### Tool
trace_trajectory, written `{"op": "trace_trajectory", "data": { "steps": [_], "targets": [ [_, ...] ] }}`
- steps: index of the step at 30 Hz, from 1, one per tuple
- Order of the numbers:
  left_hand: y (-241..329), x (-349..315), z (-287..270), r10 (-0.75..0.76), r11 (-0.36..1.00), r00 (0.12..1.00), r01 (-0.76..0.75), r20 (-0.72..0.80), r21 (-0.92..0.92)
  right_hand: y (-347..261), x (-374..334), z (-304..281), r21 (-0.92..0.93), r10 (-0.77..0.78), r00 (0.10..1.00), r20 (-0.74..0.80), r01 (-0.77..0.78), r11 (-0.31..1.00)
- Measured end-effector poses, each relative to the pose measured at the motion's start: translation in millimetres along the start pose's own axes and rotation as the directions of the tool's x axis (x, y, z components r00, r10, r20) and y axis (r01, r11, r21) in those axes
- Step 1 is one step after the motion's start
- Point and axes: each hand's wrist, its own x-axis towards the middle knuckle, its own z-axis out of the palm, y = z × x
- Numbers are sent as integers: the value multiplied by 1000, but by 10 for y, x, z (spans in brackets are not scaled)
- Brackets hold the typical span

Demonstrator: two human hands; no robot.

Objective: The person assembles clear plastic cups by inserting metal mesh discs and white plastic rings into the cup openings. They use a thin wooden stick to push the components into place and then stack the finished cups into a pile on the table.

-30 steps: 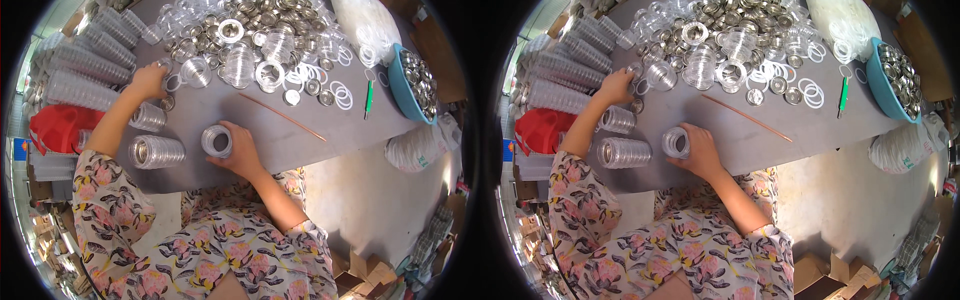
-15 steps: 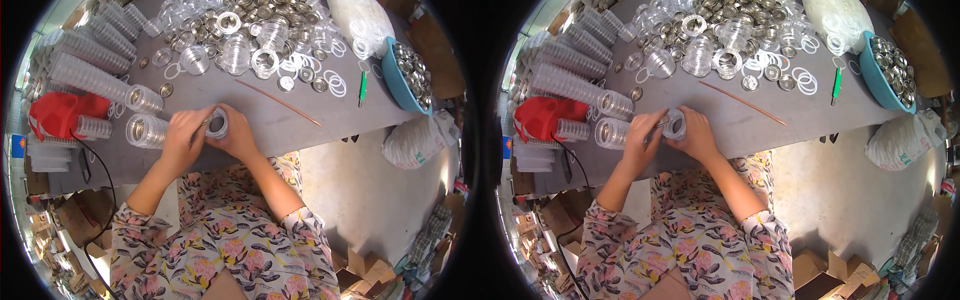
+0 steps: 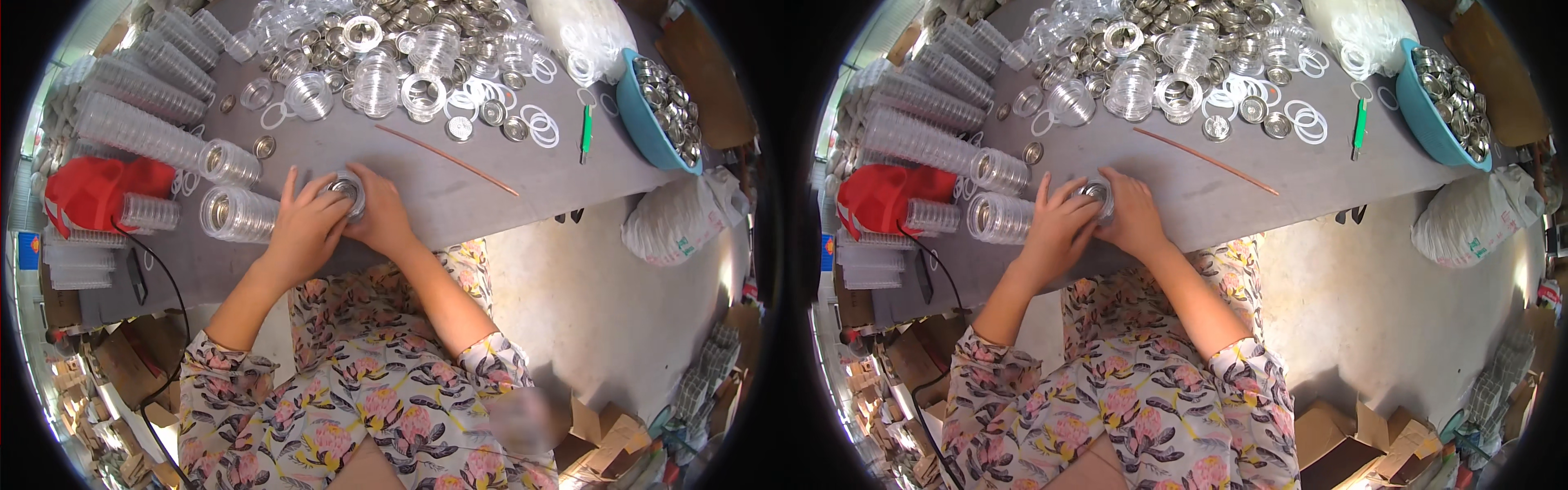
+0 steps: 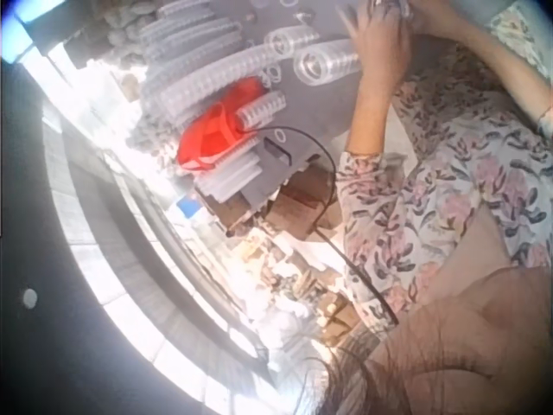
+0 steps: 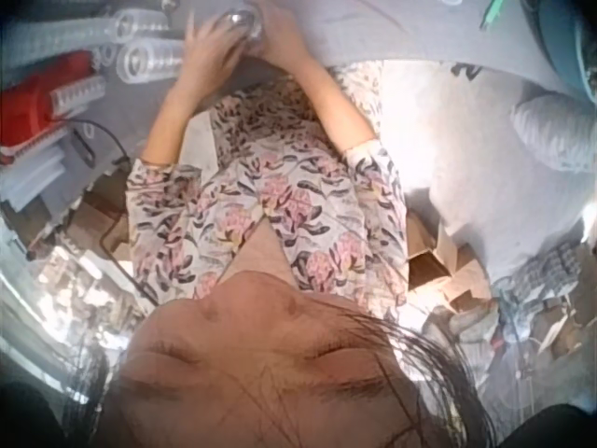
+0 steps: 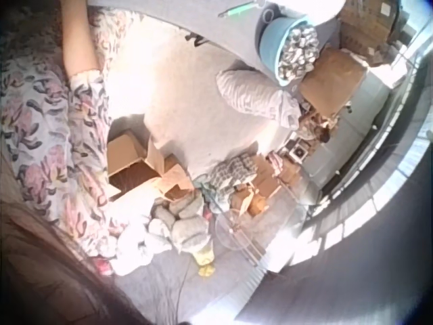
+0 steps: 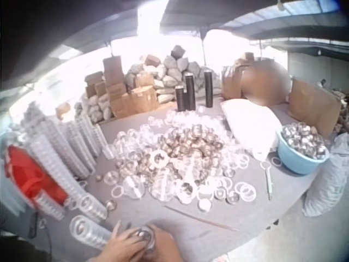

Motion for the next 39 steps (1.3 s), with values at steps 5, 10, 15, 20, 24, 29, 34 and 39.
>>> {"op": "trace_trajectory", "data": {
  "steps": [5, 10, 15, 20, 24, 29, 34, 39],
  "targets": [
    [-53, 5, 69, -44, 986, 998, 49, 35, -157, -4, 3, -1, -8, 16, 1000, -13, -17, 1000],
    [-80, -72, 3, -336, 795, 942, 274, -18, -541, -24, 22, 4, -18, 48, 998, 39, -47, 999],
    [-32, -218, -572, -277, 934, 883, 154, -380, -323, -17, 49, -44, -55, 69, 994, 86, -64, 996],
    [-344, -665, -1059, -324, 945, 893, 324, -312, -54, -82, 48, -42, -55, 76, 994, 77, -71, 996],
    [-331, -760, -1024, -338, 937, 939, 342, -64, 68, -102, 50, -42, -56, 77, 993, 86, -73, 996],
    [-302, -616, -1099, -321, 945, 917, 327, -238, -13, -68, 40, -30, -68, 70, 995, 70, -65, 996],
    [-562, -189, -1270, -264, 949, 964, 259, -3, -180, -69, 49, -56, -55, 67, 995, 72, -63, 996],
    [-1434, 531, -845, -148, 971, 802, 228, 579, -66, -52, 59, -48, -73, 39, 996, 75, -33, 997]
  ]
}}
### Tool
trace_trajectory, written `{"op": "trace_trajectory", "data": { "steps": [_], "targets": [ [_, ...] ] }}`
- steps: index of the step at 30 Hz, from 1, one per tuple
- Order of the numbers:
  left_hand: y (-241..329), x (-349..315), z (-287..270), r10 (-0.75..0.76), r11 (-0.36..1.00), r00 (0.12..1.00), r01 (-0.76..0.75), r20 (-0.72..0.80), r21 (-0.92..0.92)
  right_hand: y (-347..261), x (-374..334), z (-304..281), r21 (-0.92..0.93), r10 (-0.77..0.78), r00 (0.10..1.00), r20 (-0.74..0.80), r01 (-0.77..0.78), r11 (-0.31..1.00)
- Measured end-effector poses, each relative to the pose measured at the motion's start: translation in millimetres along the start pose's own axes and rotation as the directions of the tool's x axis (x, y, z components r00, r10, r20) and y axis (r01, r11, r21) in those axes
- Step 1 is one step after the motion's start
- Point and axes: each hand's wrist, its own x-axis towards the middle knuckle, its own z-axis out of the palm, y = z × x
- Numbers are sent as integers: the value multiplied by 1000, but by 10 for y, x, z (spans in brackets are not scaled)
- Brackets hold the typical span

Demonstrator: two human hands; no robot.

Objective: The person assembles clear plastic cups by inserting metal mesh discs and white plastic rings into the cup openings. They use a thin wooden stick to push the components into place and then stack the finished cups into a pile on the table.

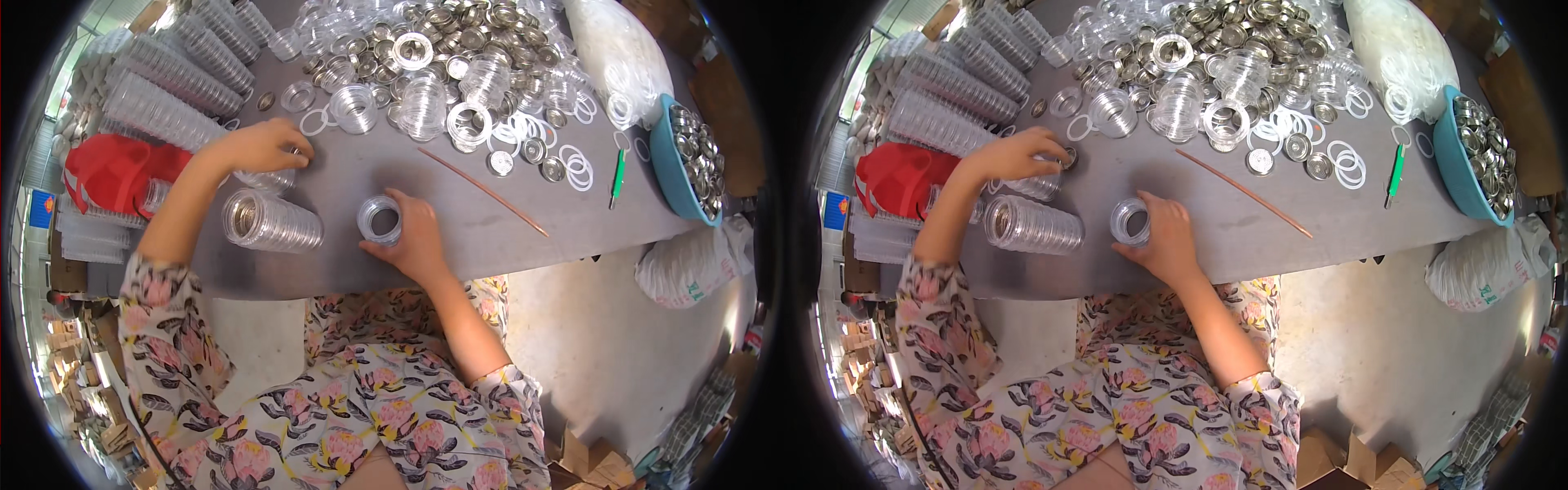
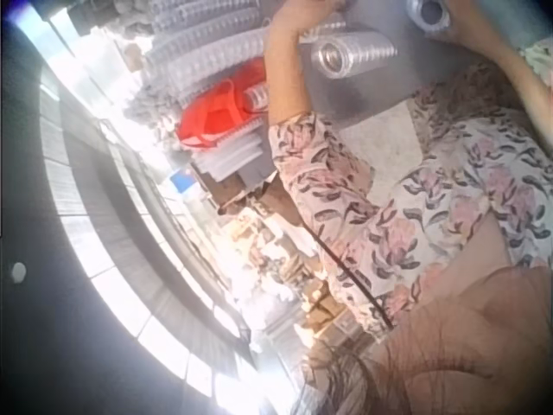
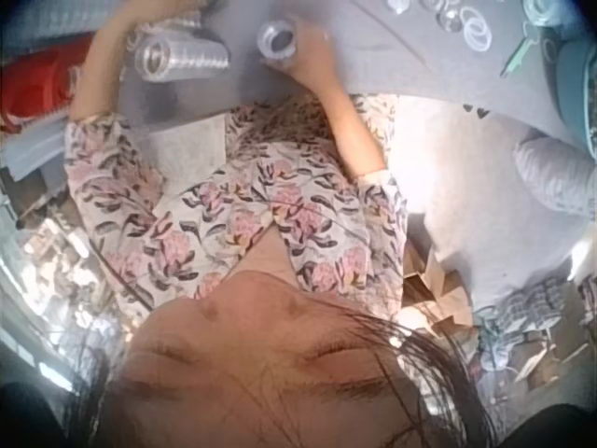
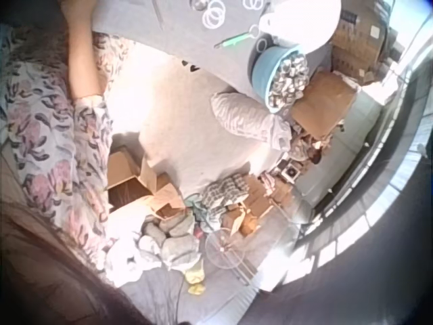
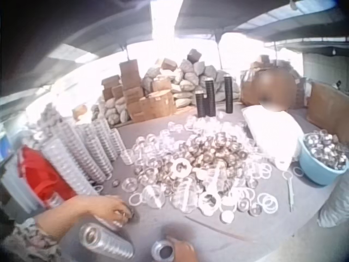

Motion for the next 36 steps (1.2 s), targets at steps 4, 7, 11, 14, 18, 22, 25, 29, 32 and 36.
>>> {"op": "trace_trajectory", "data": {
  "steps": [4, 7, 11, 14, 18, 22, 25, 29, 32, 36],
  "targets": [
    [-226, 475, 173, -299, 923, 841, 135, 450, 361, -27, -4, -10, 20, -15, 1000, 6, 15, 1000],
    [-418, 608, 255, -355, 901, 770, 130, 531, 414, -5, -8, 3, 44, -11, 1000, 9, 11, 999],
    [-192, 376, 117, -144, 975, 941, 81, 306, 209, 6, -18, 18, 53, -2, 1000, 13, 1, 999],
    [470, 90, 2, 146, 978, 988, -153, -59, -144, 44, -37, 57, 12, -20, 999, -29, 20, 1000],
    [1054, -184, 497, 439, 898, 842, -417, -314, 139, 51, -37, 43, 3, -23, 998, -60, 23, 1000],
    [1200, -172, 997, 310, 951, 848, -277, -430, 141, 55, -36, 83, -11, -52, 997, -50, 52, 999],
    [1157, -123, 1190, 182, 979, 854, -204, -487, 7, 69, -36, 74, -10, -43, 999, -21, 43, 999],
    [1208, -155, 1232, 228, 973, 804, -214, -549, 90, 94, -45, 91, -34, -81, 993, -89, 78, 996],
    [1155, -140, 1268, 223, 975, 851, -198, -476, 103, 65, -48, 92, -19, -65, 992, -109, 64, 998],
    [1099, -47, 1255, 234, 967, 900, -175, -367, 185, 83, -69, 97, -48, -26, 998, -63, 23, 999]
  ]
}}
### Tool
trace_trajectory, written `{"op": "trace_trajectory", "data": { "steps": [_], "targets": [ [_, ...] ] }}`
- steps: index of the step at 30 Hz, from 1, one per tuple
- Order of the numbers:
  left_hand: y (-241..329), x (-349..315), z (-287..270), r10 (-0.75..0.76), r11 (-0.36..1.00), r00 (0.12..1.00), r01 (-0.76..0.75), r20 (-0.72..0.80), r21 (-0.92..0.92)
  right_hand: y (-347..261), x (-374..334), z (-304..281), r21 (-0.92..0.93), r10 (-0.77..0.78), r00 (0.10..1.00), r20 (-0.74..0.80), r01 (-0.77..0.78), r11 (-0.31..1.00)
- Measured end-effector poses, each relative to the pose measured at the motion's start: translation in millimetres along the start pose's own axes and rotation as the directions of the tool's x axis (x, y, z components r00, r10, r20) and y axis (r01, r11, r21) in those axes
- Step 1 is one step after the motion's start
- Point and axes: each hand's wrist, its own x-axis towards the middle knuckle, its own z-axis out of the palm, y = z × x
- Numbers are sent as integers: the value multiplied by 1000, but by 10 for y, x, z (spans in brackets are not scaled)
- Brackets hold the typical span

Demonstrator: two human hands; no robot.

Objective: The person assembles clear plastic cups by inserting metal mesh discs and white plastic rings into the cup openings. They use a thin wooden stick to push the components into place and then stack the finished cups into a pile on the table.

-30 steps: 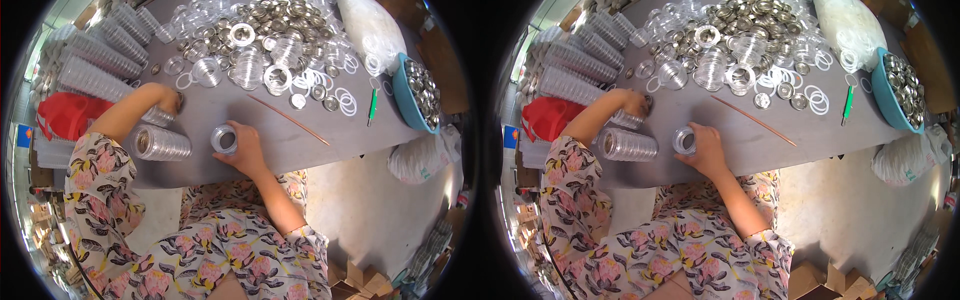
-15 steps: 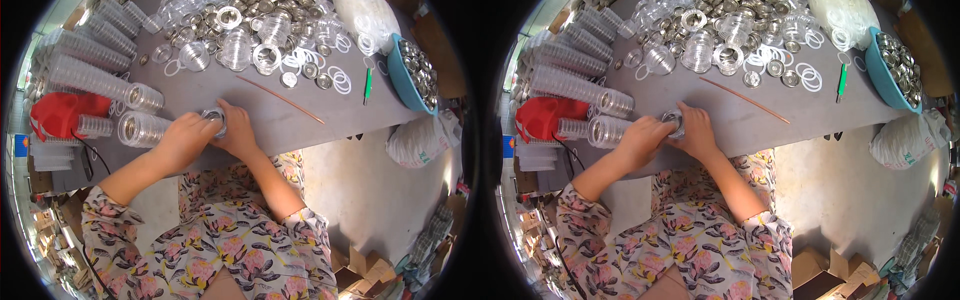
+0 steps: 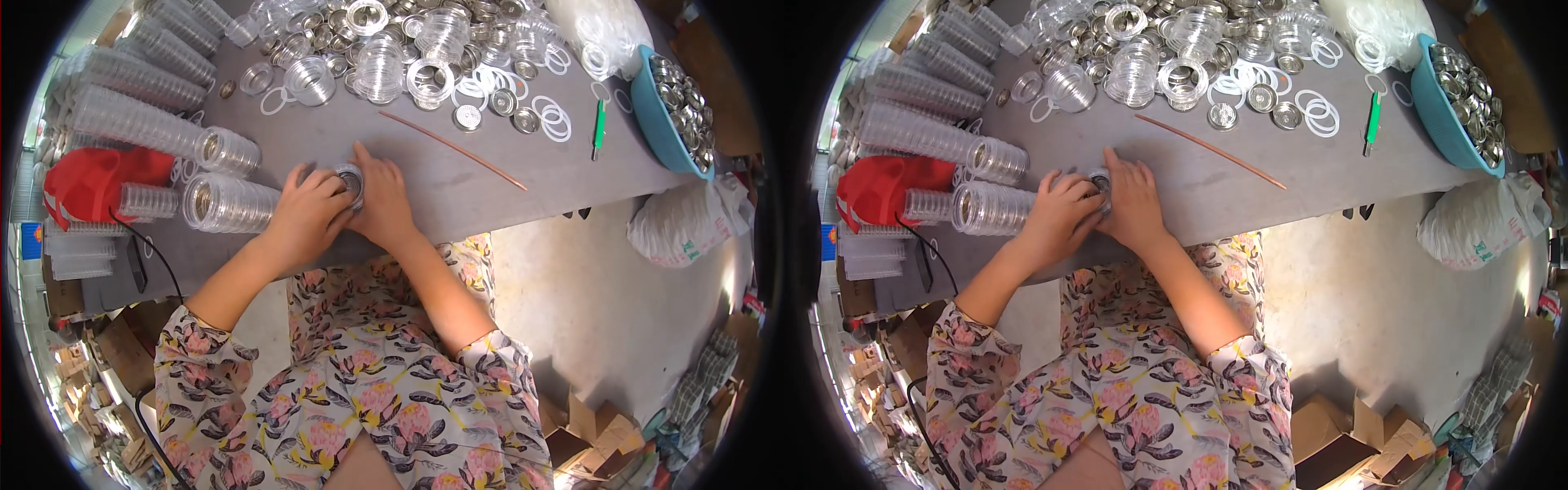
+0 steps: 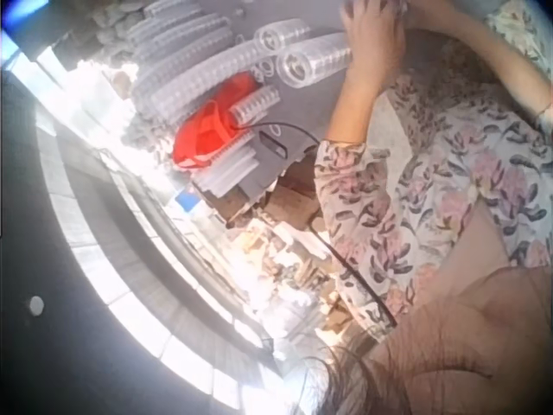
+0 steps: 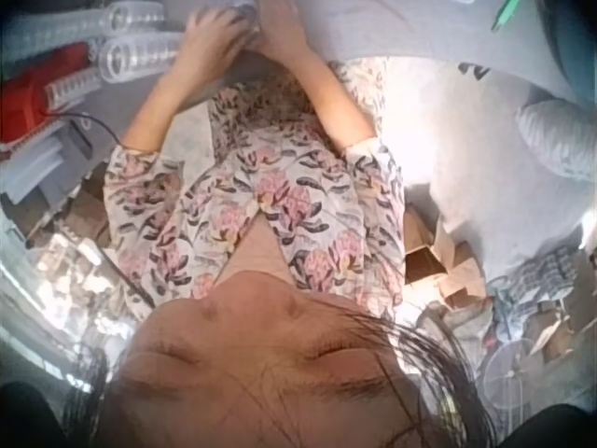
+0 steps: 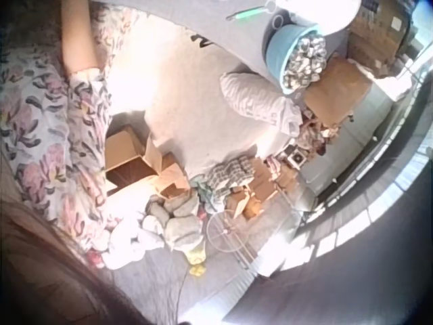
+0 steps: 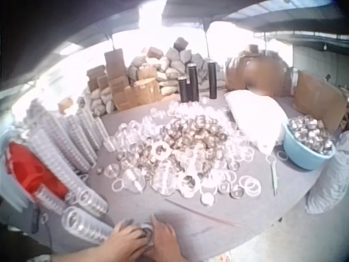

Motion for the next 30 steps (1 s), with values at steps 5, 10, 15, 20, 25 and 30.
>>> {"op": "trace_trajectory", "data": {
  "steps": [5, 10, 15, 20, 25, 30],
  "targets": [
    [28, -23, 75, -69, 995, 997, 68, -15, -66, -35, -39, -134, -116, 25, 998, 51, -19, 993],
    [7, -23, -68, -424, 783, 898, 301, -114, -544, -23, -21, -139, -137, 37, 996, 75, -27, 990],
    [98, -424, -798, -256, 957, 814, 138, -521, -255, -35, 0, -192, -141, 51, 992, 117, -34, 989],
    [-184, -967, -1064, -252, 927, 840, 352, -481, 127, -35, -11, -168, -158, 29, 994, 109, -11, 987],
    [-188, -1063, -1012, -296, 930, 902, 347, -316, 120, -60, -6, -174, -180, 39, 991, 128, -15, 984],
    [21, -867, -1059, -227, 952, 832, 300, -506, 66, -45, -15, -182, -183, 65, 986, 152, -36, 982]
  ]
}}
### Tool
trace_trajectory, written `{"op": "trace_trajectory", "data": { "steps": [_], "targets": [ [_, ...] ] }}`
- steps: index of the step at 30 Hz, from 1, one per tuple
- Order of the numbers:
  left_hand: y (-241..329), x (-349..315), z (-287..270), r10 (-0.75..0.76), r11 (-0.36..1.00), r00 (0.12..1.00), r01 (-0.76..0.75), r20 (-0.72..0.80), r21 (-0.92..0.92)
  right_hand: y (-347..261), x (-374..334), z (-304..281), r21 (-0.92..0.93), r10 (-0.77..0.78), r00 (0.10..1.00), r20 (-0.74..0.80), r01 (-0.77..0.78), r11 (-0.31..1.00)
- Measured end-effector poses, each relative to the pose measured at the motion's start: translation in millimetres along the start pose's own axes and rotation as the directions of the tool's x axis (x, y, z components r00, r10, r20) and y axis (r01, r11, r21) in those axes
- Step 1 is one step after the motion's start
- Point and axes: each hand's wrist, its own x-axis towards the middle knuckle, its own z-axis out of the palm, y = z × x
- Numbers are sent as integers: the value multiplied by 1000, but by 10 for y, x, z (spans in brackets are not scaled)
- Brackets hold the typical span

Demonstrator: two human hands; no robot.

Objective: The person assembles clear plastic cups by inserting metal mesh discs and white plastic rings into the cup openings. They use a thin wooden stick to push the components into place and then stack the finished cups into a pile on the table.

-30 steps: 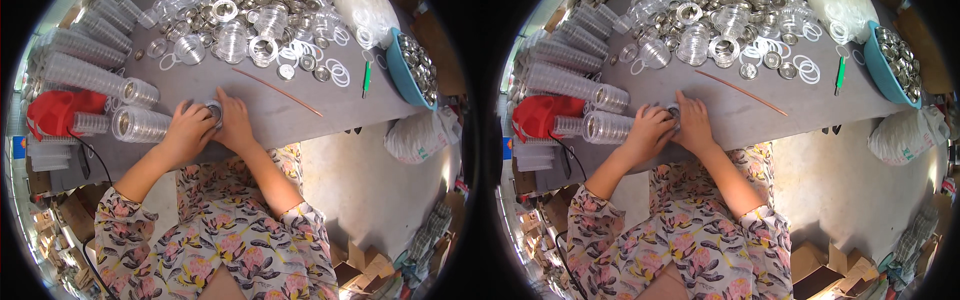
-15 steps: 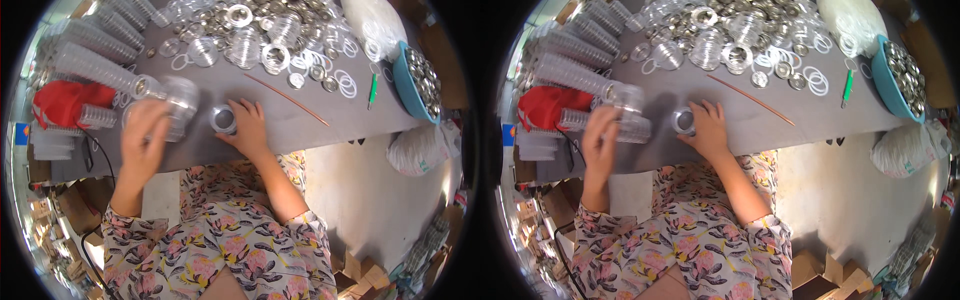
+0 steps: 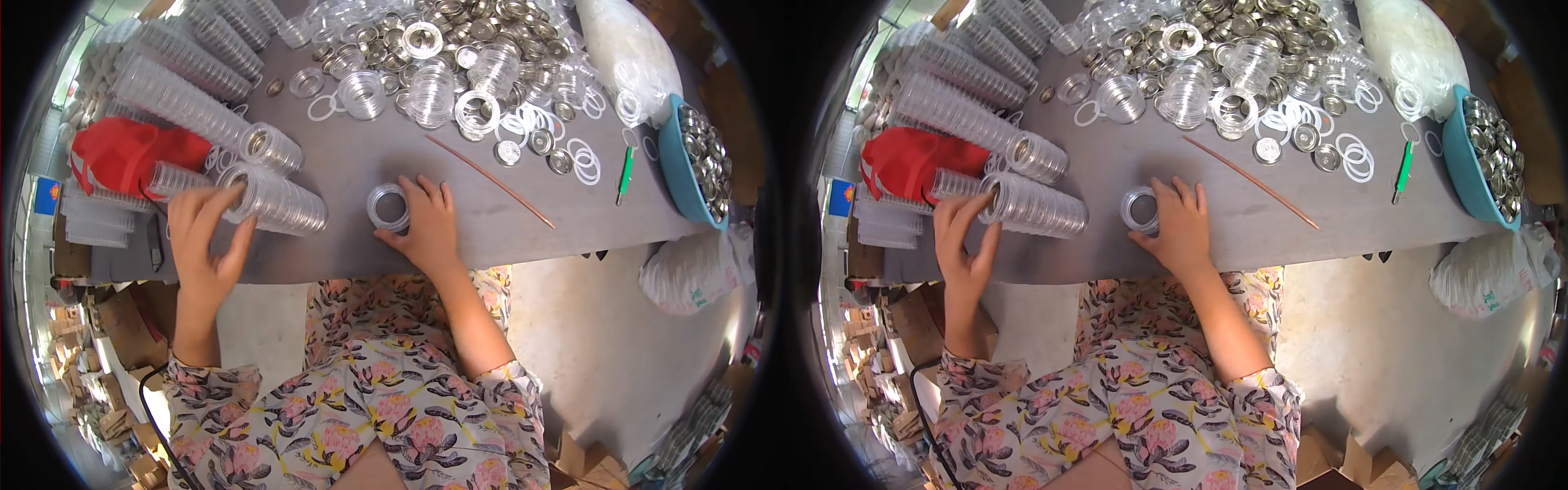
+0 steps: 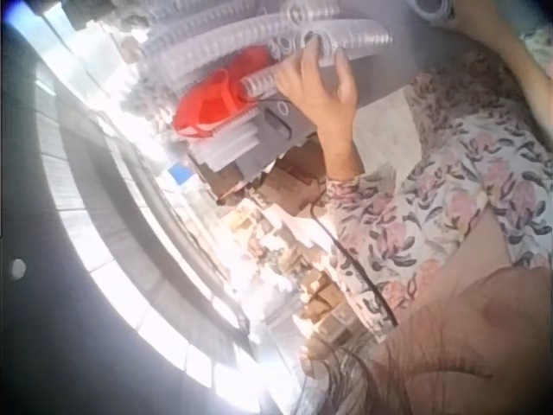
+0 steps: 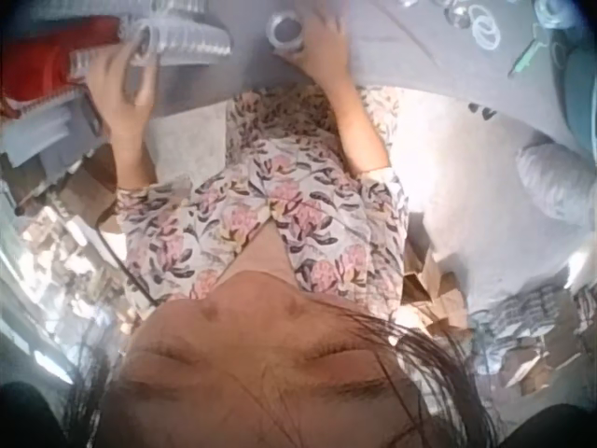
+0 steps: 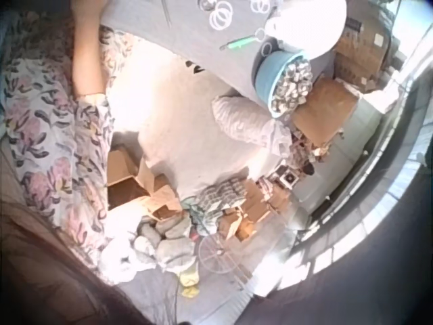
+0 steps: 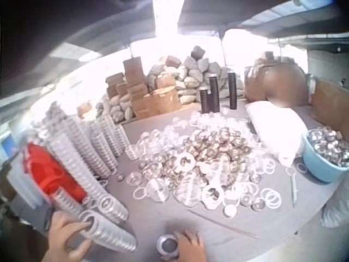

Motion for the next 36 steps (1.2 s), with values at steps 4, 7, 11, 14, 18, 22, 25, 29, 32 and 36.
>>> {"op": "trace_trajectory", "data": {
  "steps": [4, 7, 11, 14, 18, 22, 25, 29, 32, 36],
  "targets": [
    [359, 180, 373, -28, 931, 971, 112, 239, -346, -4, 0, 18, -21, -45, 999, -11, 44, 999],
    [502, 383, 1106, -70, 825, 968, 193, 242, -532, 8, -3, 38, -31, -45, 999, -12, 45, 999],
    [308, 714, 2057, -269, 818, 958, 279, 94, -503, 17, -5, 19, -17, -36, 999, -4, 36, 999],
    [119, 913, 2416, -292, 905, 955, 292, 45, -311, 19, -6, 35, -13, -43, 999, -11, 43, 999],
    [41, 1053, 2551, -266, 948, 962, 273, 62, -162, 29, -8, 60, 7, -33, 999, -13, 33, 999],
    [116, 1034, 2479, -176, 984, 984, 176, -7, -6, 61, -12, 99, 4, -54, 996, -68, 54, 999],
    [221, 849, 2206, -196, 981, 978, 196, 69, 12, 44, -20, 91, 11, -51, 992, -112, 52, 999],
    [359, 479, 1852, -151, 963, 988, 140, -33, -230, 39, -9, 80, 13, -29, 995, -100, 31, 999],
    [441, 205, 1719, -143, 963, 988, 125, -59, -237, 38, 0, 66, -12, 2, 998, -56, -3, 1000],
    [399, 55, 1676, -177, 953, 979, 146, -97, -265, 11, 15, 48, -22, 6, 999, -36, -7, 1000]
  ]
}}
